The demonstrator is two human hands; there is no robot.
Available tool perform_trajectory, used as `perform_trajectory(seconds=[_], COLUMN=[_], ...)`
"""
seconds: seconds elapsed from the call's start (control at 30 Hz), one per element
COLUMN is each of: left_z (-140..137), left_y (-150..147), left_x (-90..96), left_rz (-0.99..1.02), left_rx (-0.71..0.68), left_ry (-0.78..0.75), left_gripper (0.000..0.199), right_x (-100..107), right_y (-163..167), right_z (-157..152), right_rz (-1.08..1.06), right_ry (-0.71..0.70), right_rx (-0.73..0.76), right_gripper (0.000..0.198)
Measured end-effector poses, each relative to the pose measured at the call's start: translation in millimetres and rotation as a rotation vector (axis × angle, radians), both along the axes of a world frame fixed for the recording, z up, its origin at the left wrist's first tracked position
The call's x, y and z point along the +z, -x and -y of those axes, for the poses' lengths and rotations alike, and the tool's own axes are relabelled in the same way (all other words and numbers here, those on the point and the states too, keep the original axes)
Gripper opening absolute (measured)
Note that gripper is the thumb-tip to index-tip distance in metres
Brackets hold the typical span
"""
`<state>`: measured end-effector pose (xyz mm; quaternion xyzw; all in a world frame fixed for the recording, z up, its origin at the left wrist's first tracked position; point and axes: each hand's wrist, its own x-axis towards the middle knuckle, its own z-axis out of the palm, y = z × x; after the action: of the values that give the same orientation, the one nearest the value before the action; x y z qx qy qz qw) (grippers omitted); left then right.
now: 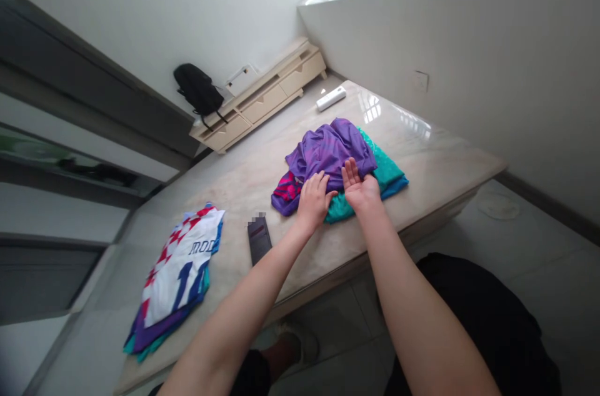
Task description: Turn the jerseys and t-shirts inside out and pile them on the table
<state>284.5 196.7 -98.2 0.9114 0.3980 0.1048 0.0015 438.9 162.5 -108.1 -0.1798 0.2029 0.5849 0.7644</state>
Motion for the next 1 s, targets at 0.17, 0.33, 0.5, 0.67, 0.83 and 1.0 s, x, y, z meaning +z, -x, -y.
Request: perform_trajectory(seconds=[0.17,0.33,0.5,0.67,0.83,1.0], left_z=[1.6,49.9,103.7,150.6,188.1,176.8], left_y=[6.7,-9.6,12.1,104.4,243.4,383.0], left_x=[25.8,27.9,3.4,4.3,34.5,48.4], left_rz=[-0.103,-0.103,-0.071,0.037,0.053,0.002], left_rx=[0.006,-0.166,-0.174,-0.096,0.078,0.547], left_ry=[-0.095,-0.072,-0.012,0.141,0.188,0.160], left_gripper=[0.023,0.022,0.036,0.052,0.036,0.032], right_x=[35.7,54.9,52.9,22.9,-23.6,-30.9], right_y=[-21.1,-26.9,-7.1,37.2,67.9,53.8], right_z=[14.5,48.9,56.5,42.3,44.2,37.1], right_rz=[-0.032,0.134,0.784,1.868,2.653,2.693], right_ry=[-0.013,0.123,0.292,0.407,0.614,0.577], right_rx=[-0.065,-0.213,-0.151,0.056,0.491,0.640], right_gripper=[0.051,0.057,0.047,0.054,0.059,0.068])
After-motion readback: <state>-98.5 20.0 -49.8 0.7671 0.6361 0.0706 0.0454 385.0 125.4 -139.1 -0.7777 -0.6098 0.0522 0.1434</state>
